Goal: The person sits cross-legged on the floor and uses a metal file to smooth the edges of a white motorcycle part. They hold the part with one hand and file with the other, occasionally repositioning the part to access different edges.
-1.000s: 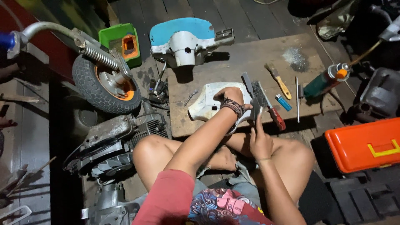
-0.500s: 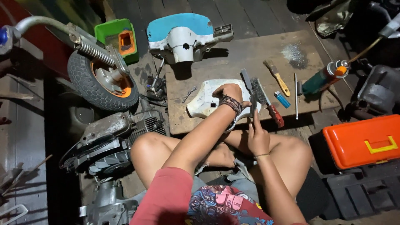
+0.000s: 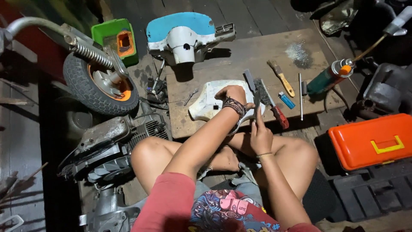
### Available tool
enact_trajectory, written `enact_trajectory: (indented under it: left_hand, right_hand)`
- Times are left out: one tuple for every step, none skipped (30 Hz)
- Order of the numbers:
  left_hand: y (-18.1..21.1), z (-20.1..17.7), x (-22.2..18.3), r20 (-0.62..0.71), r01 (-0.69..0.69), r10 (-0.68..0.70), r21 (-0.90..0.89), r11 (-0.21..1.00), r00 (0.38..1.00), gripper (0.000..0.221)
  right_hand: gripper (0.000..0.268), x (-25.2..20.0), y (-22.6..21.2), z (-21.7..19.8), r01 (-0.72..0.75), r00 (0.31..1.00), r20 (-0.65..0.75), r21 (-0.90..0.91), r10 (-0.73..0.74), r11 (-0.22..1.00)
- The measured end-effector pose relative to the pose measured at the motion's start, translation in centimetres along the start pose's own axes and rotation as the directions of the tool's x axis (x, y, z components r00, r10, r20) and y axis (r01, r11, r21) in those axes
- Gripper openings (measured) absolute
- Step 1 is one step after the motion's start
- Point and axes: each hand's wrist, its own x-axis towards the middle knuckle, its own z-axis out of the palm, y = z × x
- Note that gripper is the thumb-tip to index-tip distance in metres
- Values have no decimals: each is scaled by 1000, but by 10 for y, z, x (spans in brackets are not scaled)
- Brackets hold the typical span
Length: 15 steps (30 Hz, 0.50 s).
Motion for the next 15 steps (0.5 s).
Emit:
enact_trajectory:
  left_hand:
    - [0, 1, 0, 0, -4, 4, 0, 1000, 1000, 90]
    - [0, 1, 0, -1, -7, 7, -6, 1000, 1000, 91]
    - [-1, 2, 1, -2, -10, 10, -13, 1000, 1000, 91]
    - [-1, 1, 1, -1, -9, 9, -14, 1000, 1000, 91]
    - [-2, -1, 0, 6, -7, 7, -1, 1000, 1000, 92]
    - [-2, -2, 0, 14, -5, 4, 12, 1000, 1000, 94]
    - [-4, -2, 2, 14, -4, 4, 12, 1000, 1000, 94]
    - [-3, -1, 1, 9, -8, 8, 2, 1000, 1000, 92]
    - [-3, -1, 0, 3, -13, 13, -8, 1000, 1000, 90]
    - [-2, -1, 0, 3, -12, 12, -8, 1000, 1000, 90]
    - [-2, -1, -1, 0, -19, 19, -15, 1000, 1000, 88]
    - [-4, -1, 0, -2, -24, 24, -20, 1000, 1000, 86]
    - [-4, 1, -1, -2, -21, 21, -19, 1000, 1000, 86]
    - [-4, 1, 0, 1, -12, 12, -24, 1000, 1000, 85]
    - [-3, 2, 1, 4, -4, 4, -29, 1000, 1000, 84]
  right_hand:
    - [64, -8, 0, -3, -4, 1000, -1, 0, 4, 1000]
    - [64, -15, -1, -5, -17, 1000, 8, -36, 17, 999]
    - [65, -22, -2, -7, -29, 999, 16, -72, 30, 997]
    - [65, -26, 4, -5, -28, 999, 16, -73, 29, 997]
    - [66, -31, 10, -3, -58, 998, 28, -44, 59, 997]
    - [67, -36, 15, -1, -87, 995, 40, -14, 88, 996]
    - [67, -27, 11, -1, -86, 995, 40, -14, 87, 996]
    - [64, -22, 8, -2, -63, 997, 36, 13, 63, 998]
    - [62, -17, 5, -3, -40, 999, 31, 40, 39, 998]
    - [62, -10, 2, -3, -39, 999, 31, 40, 38, 998]
    - [62, -2, -2, -3, -23, 1000, 14, 46, 22, 999]
    - [61, 6, -7, -1, -5, 1000, -2, 53, 5, 999]
    - [61, 6, -5, -1, -2, 1000, -2, 55, 2, 998]
    - [63, 8, -3, -2, 13, 1000, 1, 52, -13, 999]
    - [64, 10, -1, -2, 28, 1000, 5, 50, -29, 998]
